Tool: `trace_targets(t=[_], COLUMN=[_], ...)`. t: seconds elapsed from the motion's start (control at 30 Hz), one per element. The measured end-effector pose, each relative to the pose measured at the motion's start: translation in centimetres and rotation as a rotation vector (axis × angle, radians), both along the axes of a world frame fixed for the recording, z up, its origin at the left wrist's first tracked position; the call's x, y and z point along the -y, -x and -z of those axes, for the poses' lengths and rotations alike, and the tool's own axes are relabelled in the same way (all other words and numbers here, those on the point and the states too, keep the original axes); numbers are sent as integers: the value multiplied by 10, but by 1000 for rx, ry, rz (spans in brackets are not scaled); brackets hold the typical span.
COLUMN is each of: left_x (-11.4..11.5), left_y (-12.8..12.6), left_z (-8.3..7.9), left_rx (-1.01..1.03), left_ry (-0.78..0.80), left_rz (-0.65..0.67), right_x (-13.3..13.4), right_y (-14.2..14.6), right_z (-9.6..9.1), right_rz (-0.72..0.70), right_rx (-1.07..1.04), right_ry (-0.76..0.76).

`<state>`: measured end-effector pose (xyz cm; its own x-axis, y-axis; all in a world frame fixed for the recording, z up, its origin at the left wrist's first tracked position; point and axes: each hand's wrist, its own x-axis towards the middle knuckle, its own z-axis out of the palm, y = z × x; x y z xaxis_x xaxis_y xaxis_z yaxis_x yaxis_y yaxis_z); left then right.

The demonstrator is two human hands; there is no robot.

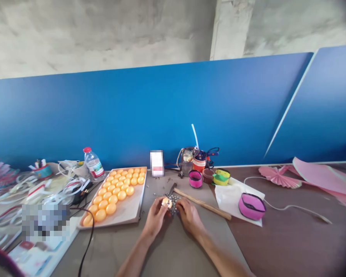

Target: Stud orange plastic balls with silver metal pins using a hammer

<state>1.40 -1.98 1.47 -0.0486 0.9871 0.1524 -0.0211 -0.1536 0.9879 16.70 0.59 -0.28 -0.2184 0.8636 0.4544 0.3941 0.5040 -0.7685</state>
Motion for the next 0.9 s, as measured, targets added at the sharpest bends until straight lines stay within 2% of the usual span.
trace_targets(t=[0.23,0.47,0.57,0.7,0.8,0.9], left_x=[1,-3,-2,0,2,2], left_y=[1,1,1,0,-3,-5], left_z=[0,4,1,-6,-10,-9], left_rx=[311,446,474,477,467,466], left_ry=[143,217,235,238,210,199], left_rz=[48,81,125,206,283,313], right_x=[-5,-9,-6,2,8,9], right_y=[0,-2,2,8,12,13], right_z=[8,8,1,-10,-14,-13], right_rz=[-18,3,-31,-187,-222,-194], right_rx=[-48,-190,-306,-487,-545,-529], right_ry=[56,2,169,418,475,463])
